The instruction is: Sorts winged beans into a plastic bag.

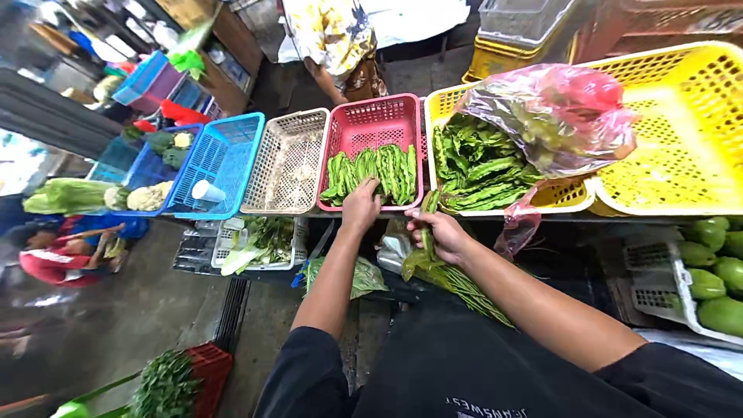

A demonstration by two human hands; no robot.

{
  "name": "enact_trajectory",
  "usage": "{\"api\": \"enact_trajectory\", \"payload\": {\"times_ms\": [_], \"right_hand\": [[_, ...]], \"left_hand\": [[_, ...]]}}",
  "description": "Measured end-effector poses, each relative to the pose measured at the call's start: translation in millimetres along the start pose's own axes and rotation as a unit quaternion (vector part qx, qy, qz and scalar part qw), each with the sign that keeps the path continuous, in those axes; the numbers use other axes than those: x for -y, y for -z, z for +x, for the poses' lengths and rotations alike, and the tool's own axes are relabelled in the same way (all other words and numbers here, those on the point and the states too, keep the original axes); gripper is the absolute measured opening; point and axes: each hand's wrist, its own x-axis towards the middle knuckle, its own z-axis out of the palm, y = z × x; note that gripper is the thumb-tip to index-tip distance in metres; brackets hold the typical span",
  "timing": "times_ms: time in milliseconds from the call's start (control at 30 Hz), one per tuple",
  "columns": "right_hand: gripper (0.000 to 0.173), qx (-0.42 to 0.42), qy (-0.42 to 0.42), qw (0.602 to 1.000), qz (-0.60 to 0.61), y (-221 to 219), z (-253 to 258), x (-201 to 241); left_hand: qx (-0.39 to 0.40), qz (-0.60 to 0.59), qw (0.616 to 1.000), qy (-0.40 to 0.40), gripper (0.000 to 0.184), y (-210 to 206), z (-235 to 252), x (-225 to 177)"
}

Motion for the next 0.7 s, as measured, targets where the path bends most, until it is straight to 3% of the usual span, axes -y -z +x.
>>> {"api": "enact_trajectory", "payload": {"times_ms": [100, 200, 267, 300, 367, 500, 667, 700], "right_hand": [[0.023, 0.022, 0.026, 0.997, -0.065, 17, -11, 3], [0.015, 0.014, 0.056, 0.991, -0.123, 26, -12, 1], [0.012, 0.01, 0.08, 0.982, -0.17, 27, -7, 6], [0.013, 0.006, 0.092, 0.975, -0.203, 27, -5, 10], [0.015, -0.011, 0.117, 0.957, -0.264, 24, -2, 15], [0.02, -0.047, 0.186, 0.903, -0.385, 9, 13, 28], [0.035, -0.158, 0.191, 0.801, -0.545, -43, 46, 48], [0.04, -0.175, 0.182, 0.78, -0.573, -53, 58, 48]], "left_hand": [[-0.023, 0.014, 1.0, -0.006, 0.024, 3, -10, 19], [0.001, -0.054, 0.998, 0.033, 0.027, 12, -21, 23], [-0.071, -0.1, 0.991, 0.049, 0.027, 20, -20, 28], [-0.104, -0.092, 0.988, 0.066, 0.027, 27, -17, 33], [-0.088, -0.033, 0.987, 0.133, 0.03, 39, -9, 42], [-0.016, 0.002, 0.979, 0.205, 0.034, 37, 3, 71], [-0.137, -0.13, 0.946, 0.263, 0.023, 36, -8, 85], [-0.131, -0.147, 0.945, 0.26, 0.023, 33, -12, 86]]}}
